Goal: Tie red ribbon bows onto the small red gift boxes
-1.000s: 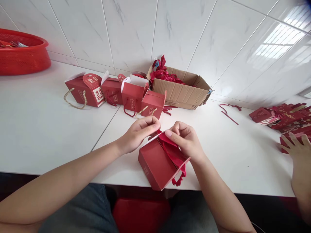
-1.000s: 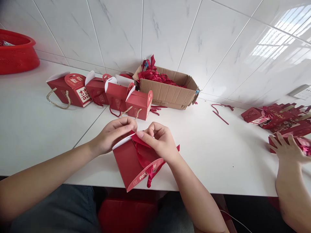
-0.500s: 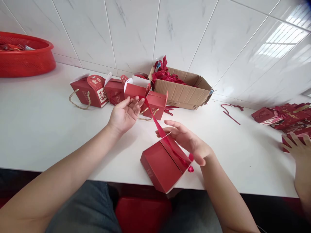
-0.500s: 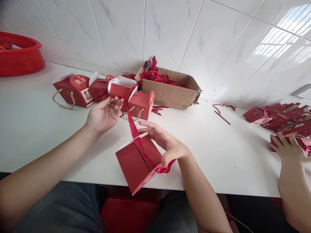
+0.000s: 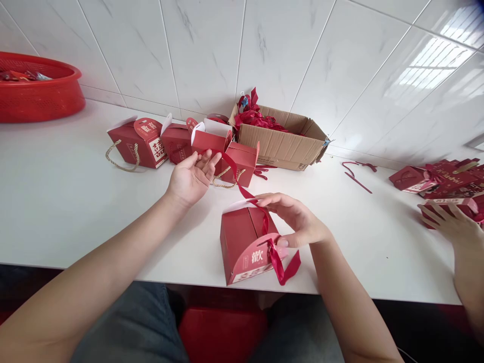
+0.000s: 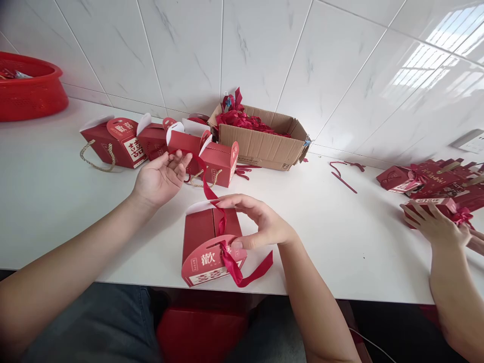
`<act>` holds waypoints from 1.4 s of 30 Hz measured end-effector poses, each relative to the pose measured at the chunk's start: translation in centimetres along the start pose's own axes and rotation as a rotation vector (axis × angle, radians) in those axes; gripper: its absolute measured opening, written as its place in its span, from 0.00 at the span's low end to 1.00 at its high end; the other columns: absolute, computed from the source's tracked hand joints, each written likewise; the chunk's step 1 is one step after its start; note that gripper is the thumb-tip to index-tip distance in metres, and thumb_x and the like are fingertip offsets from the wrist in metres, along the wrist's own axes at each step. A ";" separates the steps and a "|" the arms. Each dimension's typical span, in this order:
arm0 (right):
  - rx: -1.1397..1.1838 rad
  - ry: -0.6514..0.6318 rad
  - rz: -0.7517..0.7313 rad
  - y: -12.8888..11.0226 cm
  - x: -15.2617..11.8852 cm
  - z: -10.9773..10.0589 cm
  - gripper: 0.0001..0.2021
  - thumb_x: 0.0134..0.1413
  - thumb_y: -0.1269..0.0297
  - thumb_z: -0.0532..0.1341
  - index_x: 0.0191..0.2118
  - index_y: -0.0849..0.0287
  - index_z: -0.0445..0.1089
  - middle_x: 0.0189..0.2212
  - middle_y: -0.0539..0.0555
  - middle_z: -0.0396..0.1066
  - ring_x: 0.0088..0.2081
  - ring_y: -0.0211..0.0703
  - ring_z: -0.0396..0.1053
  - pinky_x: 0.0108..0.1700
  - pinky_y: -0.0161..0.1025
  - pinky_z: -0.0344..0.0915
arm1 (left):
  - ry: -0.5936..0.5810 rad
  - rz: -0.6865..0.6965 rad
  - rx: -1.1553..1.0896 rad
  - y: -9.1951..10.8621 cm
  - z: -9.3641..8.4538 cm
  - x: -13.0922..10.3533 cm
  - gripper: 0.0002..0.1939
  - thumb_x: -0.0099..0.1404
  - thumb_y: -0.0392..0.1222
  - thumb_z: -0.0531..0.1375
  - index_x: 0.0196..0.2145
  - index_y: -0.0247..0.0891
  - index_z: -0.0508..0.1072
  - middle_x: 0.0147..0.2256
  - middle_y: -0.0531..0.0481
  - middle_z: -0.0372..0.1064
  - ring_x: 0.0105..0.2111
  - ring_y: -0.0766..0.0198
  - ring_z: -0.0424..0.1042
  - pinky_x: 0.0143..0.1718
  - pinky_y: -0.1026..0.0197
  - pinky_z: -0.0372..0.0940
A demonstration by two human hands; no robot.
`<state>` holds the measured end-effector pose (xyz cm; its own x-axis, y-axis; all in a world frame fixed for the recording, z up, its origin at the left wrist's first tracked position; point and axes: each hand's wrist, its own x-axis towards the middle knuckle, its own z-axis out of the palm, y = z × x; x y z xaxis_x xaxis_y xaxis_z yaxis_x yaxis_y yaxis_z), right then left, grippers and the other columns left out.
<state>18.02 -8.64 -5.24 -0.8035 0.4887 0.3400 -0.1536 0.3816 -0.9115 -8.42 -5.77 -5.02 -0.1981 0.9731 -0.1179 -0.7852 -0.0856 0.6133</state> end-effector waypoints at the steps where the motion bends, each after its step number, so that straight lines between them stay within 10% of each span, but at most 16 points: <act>1: -0.009 0.032 -0.003 0.0 0.1 0.1 0.30 0.43 0.65 0.71 0.54 0.48 0.66 0.55 0.54 0.65 0.56 0.50 0.64 0.61 0.51 0.59 | 0.001 0.004 -0.005 0.1 0.0 0.0 0.08 0.69 0.34 0.51 0.34 0.35 0.69 0.33 0.49 0.74 0.43 0.65 0.77 0.33 0.73 0.71; 9: -0.206 0.444 0.082 0.6 0.7 0.9 0.30 0.48 0.60 0.69 0.56 0.48 0.58 0.57 0.57 0.64 0.58 0.48 0.63 0.55 0.47 0.63 | -0.028 0.060 0.243 -0.6 0.5 -0.7 0.07 0.66 0.43 0.57 0.33 0.38 0.64 0.38 0.46 0.73 0.39 0.61 0.75 0.35 0.63 0.69; 18: -0.524 0.813 0.007 2.2 2.0 2.6 0.22 0.46 0.53 0.69 0.41 0.53 0.59 0.45 0.55 0.70 0.45 0.46 0.69 0.45 0.47 0.67 | -0.754 0.161 0.903 -2.4 -0.4 -3.4 0.27 0.57 0.55 0.65 0.49 0.39 0.65 0.55 0.42 0.60 0.53 0.51 0.65 0.50 0.54 0.63; 22: -0.581 0.879 0.017 2.1 2.1 3.5 0.24 0.42 0.51 0.70 0.35 0.53 0.55 0.50 0.58 0.68 0.47 0.48 0.69 0.44 0.48 0.68 | -0.658 0.359 1.057 -3.3 -0.7 -3.4 0.36 0.54 0.49 0.68 0.53 0.42 0.54 0.53 0.41 0.58 0.54 0.51 0.63 0.52 0.51 0.62; 29: -0.384 0.979 0.048 1.8 1.9 3.3 0.12 0.58 0.54 0.59 0.35 0.55 0.59 0.45 0.58 0.72 0.45 0.45 0.71 0.37 0.42 0.66 | -0.399 0.458 1.060 -3.0 -0.8 -2.3 0.21 0.61 0.50 0.60 0.48 0.41 0.60 0.52 0.44 0.60 0.53 0.54 0.62 0.46 0.54 0.62; 34: -0.435 0.966 0.023 2.0 2.1 3.1 0.06 0.59 0.60 0.58 0.38 0.56 0.67 0.43 0.56 0.73 0.44 0.43 0.71 0.38 0.40 0.67 | -0.505 0.335 0.969 -2.6 -0.8 -2.6 0.19 0.65 0.53 0.58 0.48 0.40 0.65 0.48 0.45 0.66 0.49 0.56 0.66 0.47 0.55 0.63; 42: -0.710 0.882 -0.090 2.7 2.0 2.9 0.09 0.60 0.64 0.57 0.44 0.54 0.71 0.45 0.57 0.73 0.46 0.45 0.71 0.39 0.42 0.70 | -0.581 0.525 1.184 -3.0 -1.4 -2.6 0.26 0.61 0.47 0.64 0.54 0.41 0.61 0.54 0.42 0.62 0.55 0.53 0.64 0.54 0.50 0.62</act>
<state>14.34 -8.90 -7.68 -0.0771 0.7115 0.6984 0.3965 0.6646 -0.6333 -6.36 -8.32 -7.70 0.1845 0.8580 0.4794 0.3081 -0.5137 0.8007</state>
